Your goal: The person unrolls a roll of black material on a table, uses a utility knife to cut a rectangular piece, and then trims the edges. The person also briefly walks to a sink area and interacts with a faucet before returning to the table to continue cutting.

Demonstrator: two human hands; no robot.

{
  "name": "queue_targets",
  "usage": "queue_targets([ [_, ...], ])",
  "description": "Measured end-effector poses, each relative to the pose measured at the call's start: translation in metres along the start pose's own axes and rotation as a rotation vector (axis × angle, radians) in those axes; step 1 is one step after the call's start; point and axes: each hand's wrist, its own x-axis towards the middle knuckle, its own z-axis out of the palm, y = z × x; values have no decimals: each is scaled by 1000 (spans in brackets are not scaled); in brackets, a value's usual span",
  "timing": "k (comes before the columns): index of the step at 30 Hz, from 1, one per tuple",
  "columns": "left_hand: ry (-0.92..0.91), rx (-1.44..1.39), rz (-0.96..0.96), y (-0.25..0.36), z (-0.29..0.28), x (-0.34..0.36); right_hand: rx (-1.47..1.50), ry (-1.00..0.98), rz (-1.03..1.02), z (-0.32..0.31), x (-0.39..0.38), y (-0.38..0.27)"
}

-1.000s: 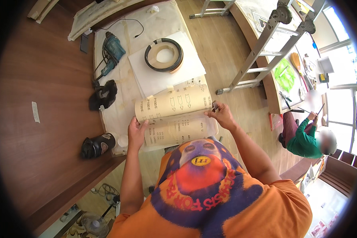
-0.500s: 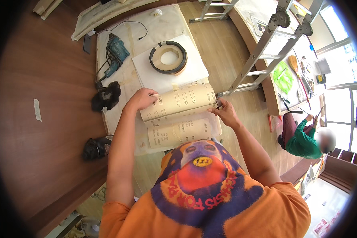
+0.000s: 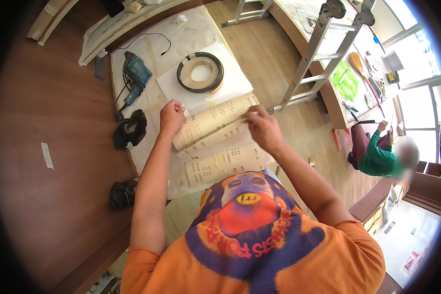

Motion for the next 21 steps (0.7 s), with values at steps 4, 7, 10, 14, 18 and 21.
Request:
queue_targets([
  [4, 24, 69, 111, 6, -2, 3, -130, -235, -225, 26, 13, -32],
  [7, 2, 52, 73, -11, 3, 20, -163, -309, -223, 41, 26, -38],
  [10, -68, -41, 17, -10, 5, 27, -209, -318, -44, 33, 33, -53],
  [14, -14, 5, 61, -23, 14, 27, -370, -540, -48, 27, 28, -69],
  [18, 223, -122, -53, -25, 21, 42, -413, -569, -63, 38, 4, -61],
  [21, 488, -54, 30, -11, -11, 60, -429, -498, -163, 39, -11, -51],
])
